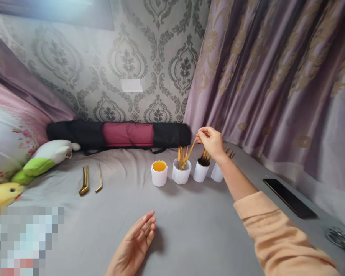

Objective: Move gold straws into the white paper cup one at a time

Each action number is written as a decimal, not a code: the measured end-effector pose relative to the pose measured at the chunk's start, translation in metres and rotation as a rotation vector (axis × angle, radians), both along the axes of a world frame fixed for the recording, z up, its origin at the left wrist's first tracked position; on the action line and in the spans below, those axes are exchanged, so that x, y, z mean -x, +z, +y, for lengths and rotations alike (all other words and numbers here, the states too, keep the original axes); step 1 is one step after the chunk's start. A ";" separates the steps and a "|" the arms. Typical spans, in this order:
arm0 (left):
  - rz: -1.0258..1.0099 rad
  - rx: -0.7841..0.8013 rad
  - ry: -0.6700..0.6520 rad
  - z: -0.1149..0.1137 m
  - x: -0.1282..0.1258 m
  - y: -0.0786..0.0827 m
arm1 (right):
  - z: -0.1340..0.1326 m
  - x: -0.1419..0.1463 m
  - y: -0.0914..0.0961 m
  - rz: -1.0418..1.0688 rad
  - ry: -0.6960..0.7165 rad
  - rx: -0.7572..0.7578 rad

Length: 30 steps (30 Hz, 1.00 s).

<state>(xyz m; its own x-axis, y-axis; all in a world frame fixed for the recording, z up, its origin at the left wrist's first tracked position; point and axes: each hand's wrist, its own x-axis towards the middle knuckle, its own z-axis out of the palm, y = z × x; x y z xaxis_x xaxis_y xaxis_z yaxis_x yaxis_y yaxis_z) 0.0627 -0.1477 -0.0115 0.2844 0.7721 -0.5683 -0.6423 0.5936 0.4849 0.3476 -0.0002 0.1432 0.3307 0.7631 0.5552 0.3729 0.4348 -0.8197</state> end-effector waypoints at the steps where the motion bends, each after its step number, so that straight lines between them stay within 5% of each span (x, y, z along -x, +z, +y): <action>1: 0.000 0.001 -0.004 0.000 0.000 0.000 | 0.003 0.001 -0.004 -0.012 0.011 0.007; 22: -0.007 0.000 -0.016 0.001 -0.002 0.004 | 0.040 0.021 -0.064 -0.145 0.116 0.245; 30: -0.014 -0.010 -0.025 0.002 -0.001 0.003 | 0.046 0.020 -0.069 -0.233 0.087 0.270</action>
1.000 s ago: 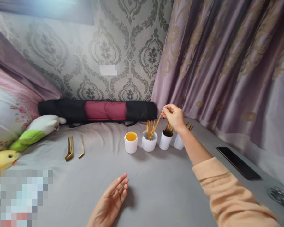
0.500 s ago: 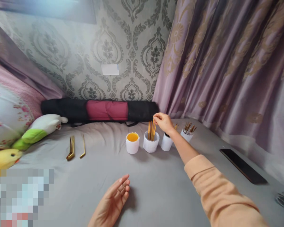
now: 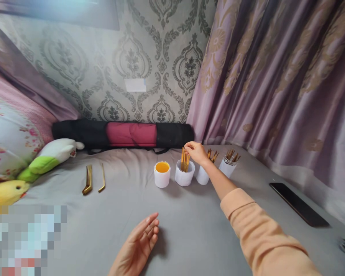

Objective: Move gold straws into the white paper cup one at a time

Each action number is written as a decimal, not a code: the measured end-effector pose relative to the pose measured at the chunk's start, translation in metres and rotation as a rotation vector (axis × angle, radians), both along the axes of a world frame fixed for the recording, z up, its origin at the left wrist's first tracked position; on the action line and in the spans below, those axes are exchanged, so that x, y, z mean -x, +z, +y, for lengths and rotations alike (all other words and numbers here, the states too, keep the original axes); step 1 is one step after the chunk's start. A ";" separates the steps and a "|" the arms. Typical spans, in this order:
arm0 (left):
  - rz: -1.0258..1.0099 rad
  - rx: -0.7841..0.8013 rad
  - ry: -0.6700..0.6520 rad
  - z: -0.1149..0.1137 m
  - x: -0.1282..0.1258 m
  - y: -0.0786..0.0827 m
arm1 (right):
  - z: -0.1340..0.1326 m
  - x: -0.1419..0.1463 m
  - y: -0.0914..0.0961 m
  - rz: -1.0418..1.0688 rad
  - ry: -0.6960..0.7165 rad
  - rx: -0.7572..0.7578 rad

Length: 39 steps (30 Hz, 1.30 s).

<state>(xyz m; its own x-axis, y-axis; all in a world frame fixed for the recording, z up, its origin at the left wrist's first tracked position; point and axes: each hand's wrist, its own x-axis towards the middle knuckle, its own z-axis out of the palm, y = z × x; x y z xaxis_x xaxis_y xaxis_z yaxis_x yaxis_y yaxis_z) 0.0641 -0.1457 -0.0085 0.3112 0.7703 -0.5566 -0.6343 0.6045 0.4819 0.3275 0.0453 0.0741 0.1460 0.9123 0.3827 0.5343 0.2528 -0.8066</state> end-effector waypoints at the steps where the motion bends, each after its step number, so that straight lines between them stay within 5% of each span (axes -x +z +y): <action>1: -0.001 -0.004 -0.002 0.000 0.000 0.000 | 0.000 0.000 0.000 -0.025 -0.013 0.006; 8: 0.001 -0.003 -0.007 0.000 0.001 -0.002 | -0.004 -0.002 0.004 -0.365 -0.156 -0.131; 15: -0.012 -0.004 -0.012 0.000 0.001 -0.003 | -0.008 -0.001 0.007 -0.496 -0.167 -0.111; 39: -0.051 -0.020 -0.013 0.002 0.002 -0.002 | -0.012 -0.006 0.006 -0.574 -0.164 -0.093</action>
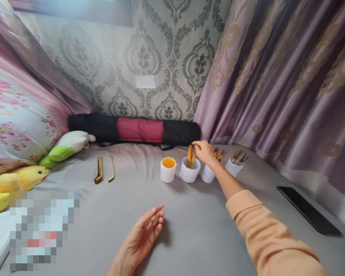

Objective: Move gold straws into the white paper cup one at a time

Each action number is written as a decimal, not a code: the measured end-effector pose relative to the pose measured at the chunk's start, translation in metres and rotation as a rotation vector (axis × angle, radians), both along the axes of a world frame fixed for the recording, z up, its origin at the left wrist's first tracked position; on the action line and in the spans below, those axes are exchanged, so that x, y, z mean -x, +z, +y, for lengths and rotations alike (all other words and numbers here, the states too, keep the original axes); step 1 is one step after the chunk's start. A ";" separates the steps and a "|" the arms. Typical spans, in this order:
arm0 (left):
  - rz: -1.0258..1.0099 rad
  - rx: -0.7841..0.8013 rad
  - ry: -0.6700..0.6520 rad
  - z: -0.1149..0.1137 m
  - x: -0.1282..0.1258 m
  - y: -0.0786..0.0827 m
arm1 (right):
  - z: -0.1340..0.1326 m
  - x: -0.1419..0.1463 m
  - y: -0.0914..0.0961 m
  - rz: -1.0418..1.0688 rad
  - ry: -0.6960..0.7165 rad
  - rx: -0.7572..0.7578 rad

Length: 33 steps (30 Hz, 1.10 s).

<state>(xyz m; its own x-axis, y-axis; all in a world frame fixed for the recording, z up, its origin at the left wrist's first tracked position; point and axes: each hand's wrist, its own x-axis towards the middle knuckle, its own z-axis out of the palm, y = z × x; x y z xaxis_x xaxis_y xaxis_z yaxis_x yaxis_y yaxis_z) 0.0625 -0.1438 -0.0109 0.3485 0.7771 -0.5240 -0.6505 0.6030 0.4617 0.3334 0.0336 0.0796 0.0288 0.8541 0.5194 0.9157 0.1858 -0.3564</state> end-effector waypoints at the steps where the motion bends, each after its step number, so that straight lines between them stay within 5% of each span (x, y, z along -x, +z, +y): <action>1: -0.001 0.002 0.002 0.000 0.000 0.001 | 0.000 0.000 0.000 0.000 0.000 -0.002; 33: -0.052 -0.029 0.009 0.000 0.002 0.002 | -0.036 0.008 0.017 0.149 -0.026 -0.068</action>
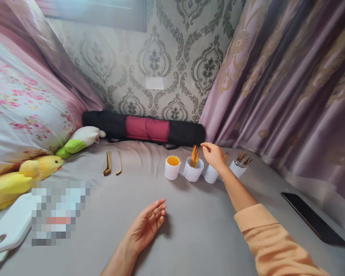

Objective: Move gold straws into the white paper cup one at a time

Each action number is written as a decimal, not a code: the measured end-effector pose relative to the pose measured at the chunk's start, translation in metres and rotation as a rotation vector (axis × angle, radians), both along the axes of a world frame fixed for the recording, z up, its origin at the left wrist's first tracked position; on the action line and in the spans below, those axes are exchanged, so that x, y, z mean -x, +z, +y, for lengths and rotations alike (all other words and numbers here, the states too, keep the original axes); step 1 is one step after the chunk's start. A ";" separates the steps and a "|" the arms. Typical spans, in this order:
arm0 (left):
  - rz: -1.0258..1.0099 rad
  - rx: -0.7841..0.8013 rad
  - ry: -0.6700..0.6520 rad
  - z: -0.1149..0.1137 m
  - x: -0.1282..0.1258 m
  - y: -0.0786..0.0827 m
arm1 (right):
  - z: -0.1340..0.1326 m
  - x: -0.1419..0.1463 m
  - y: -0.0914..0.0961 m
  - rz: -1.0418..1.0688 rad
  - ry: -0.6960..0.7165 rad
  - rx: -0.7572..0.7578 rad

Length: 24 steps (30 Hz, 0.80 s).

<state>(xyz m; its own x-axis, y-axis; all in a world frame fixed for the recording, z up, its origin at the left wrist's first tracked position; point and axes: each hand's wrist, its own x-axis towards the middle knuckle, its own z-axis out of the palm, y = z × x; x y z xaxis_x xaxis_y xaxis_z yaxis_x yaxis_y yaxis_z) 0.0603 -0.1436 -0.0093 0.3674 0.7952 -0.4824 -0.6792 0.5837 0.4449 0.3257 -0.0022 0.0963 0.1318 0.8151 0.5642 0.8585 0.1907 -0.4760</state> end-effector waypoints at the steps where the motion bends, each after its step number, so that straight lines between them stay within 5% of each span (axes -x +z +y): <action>1: 0.001 0.004 0.001 0.000 0.000 0.000 | -0.002 0.000 0.000 0.010 0.006 -0.004; 24: -0.059 -0.031 0.001 -0.001 0.002 -0.001 | -0.058 0.040 -0.020 0.491 0.173 0.130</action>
